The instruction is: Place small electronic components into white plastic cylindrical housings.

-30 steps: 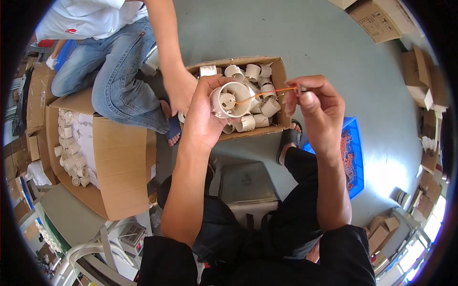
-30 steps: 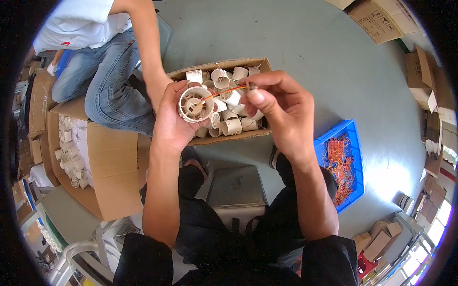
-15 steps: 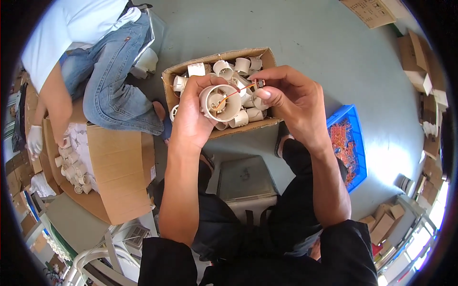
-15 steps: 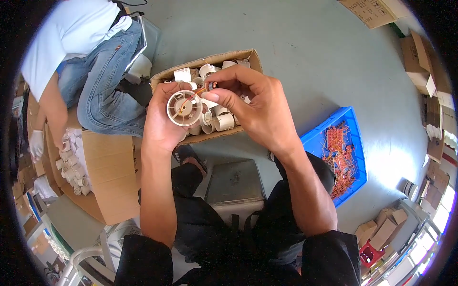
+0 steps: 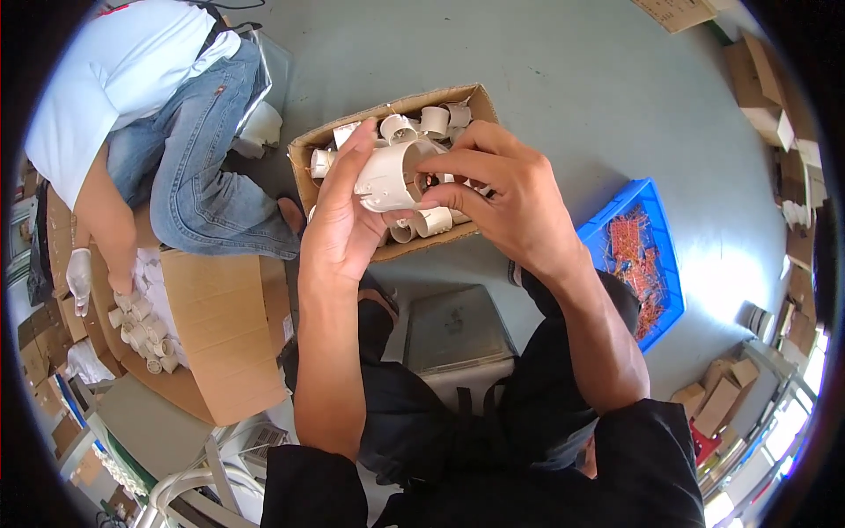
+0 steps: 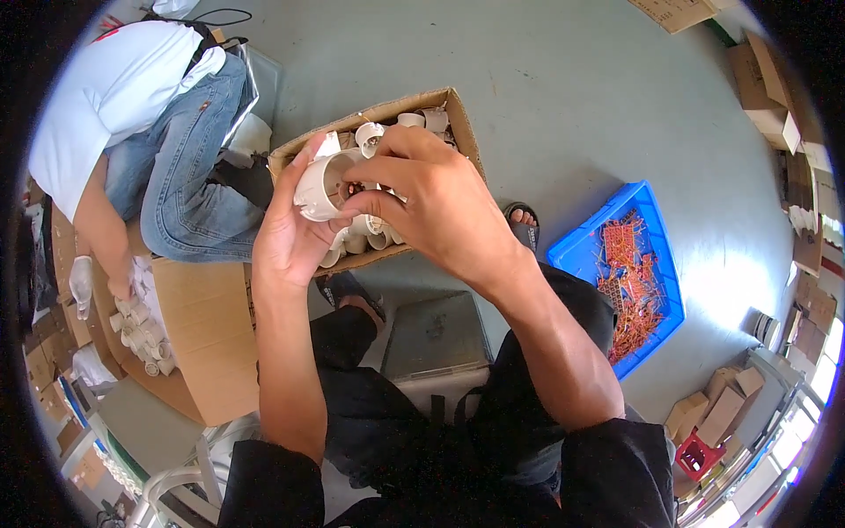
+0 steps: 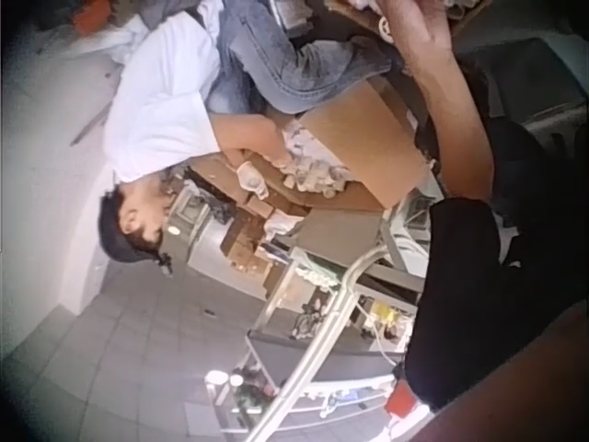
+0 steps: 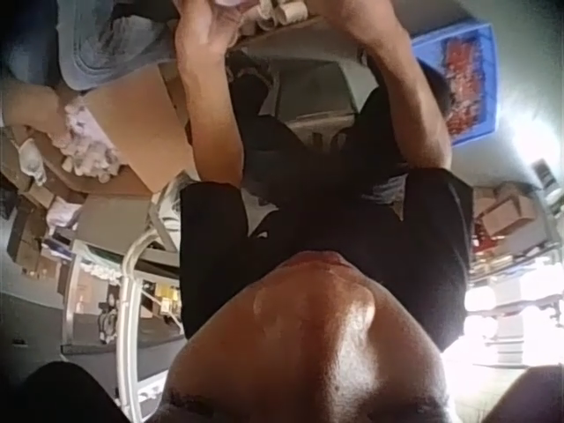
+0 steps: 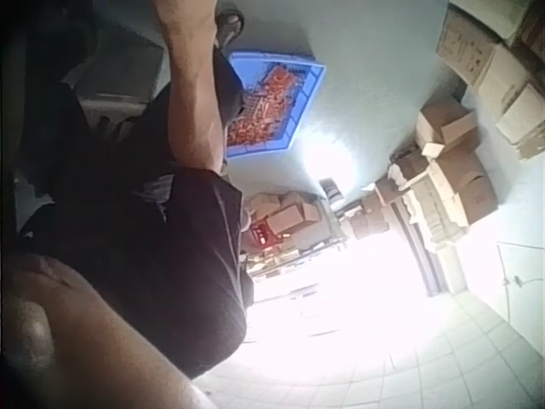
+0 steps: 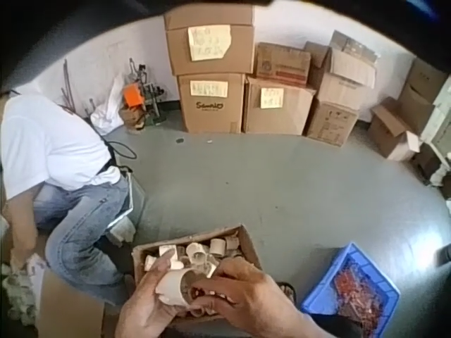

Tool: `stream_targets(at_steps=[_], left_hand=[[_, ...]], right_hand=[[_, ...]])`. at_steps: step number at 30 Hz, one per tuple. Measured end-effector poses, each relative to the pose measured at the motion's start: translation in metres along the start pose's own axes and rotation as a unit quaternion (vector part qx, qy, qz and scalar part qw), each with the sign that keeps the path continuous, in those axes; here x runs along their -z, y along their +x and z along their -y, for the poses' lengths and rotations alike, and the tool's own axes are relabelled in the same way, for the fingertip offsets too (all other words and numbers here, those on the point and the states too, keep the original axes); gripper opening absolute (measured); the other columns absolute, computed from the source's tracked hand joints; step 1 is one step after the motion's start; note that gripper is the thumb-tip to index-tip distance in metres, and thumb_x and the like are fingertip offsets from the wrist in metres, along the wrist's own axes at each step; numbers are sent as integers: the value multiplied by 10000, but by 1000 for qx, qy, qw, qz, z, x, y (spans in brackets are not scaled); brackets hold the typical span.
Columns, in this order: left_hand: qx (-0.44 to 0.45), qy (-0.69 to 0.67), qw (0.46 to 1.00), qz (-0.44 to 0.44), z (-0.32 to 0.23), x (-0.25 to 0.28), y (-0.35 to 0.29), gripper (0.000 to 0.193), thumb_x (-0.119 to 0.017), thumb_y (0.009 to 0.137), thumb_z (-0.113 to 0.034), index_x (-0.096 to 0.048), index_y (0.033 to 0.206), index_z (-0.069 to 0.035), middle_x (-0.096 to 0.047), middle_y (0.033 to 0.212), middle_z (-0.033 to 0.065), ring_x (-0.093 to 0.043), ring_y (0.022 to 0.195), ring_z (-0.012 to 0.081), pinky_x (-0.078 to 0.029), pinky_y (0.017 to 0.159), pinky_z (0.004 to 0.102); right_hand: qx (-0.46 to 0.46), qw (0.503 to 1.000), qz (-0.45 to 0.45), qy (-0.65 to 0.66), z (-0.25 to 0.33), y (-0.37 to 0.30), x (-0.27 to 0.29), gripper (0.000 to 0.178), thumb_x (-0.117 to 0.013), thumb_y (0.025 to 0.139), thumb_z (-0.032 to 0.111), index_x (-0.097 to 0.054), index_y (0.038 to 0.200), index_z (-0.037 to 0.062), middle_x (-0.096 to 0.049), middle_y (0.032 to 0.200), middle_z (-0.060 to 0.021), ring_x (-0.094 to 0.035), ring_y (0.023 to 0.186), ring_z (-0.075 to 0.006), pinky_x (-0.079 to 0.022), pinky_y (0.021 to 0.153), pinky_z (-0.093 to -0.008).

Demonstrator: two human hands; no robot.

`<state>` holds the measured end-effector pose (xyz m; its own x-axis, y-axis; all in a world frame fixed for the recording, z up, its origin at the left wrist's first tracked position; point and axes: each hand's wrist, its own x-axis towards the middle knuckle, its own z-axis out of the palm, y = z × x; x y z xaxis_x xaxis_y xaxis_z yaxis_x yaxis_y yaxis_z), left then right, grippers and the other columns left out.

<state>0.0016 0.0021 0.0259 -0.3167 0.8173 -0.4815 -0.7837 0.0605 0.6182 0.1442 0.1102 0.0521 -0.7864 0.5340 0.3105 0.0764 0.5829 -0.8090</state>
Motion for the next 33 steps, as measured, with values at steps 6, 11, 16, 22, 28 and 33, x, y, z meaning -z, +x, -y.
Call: stream_targets(at_steps=[6,11,16,22,28,33], left_hand=[[22,-88,996,-19,6,2,2,482,-587,861,-406,-517,1256,-140,-584,1117,88,-581,943,184,-515,701,298],[12,-113,992,51,4,5,-3,562,-579,852,-468,-472,1291,-134,-530,1196,157,-540,1053,219,-476,860,349],[-25,-57,997,-35,11,-9,-5,596,-581,830,-524,-494,1255,-115,-553,1166,120,-561,1008,191,-495,791,312],[-11,-183,981,-69,27,-2,-2,390,-630,823,-470,-572,972,-113,-610,898,34,-600,884,178,-506,726,286],[-5,-193,975,-113,31,9,1,414,-525,863,-491,-580,971,-95,-621,900,42,-586,844,174,-474,759,318],[-36,-172,983,-45,25,7,-1,428,-441,879,-443,-581,1037,-70,-626,953,37,-577,904,168,-457,808,330]], right_hand=[[-33,998,-11,59,-1,0,-5,218,-702,715,43,-689,931,61,-553,736,-65,-517,633,-174,-422,560,-294],[-40,998,3,56,10,2,0,184,-701,696,86,-693,879,67,-566,731,-80,-548,662,-220,-445,580,-325],[-16,1000,14,-7,7,-3,-4,153,-695,683,156,-693,822,92,-599,772,-76,-594,727,-246,-485,620,-348],[45,992,-35,-109,5,-13,-24,119,-673,693,190,-631,721,82,-551,716,-32,-561,696,-208,-479,577,-342],[51,990,-17,-133,9,-17,-36,160,-710,661,152,-667,804,96,-577,739,-12,-570,673,-188,-481,555,-309],[28,991,-60,-119,14,-14,-36,161,-721,670,148,-671,813,93,-577,706,-26,-569,641,-197,-474,538,-319]])
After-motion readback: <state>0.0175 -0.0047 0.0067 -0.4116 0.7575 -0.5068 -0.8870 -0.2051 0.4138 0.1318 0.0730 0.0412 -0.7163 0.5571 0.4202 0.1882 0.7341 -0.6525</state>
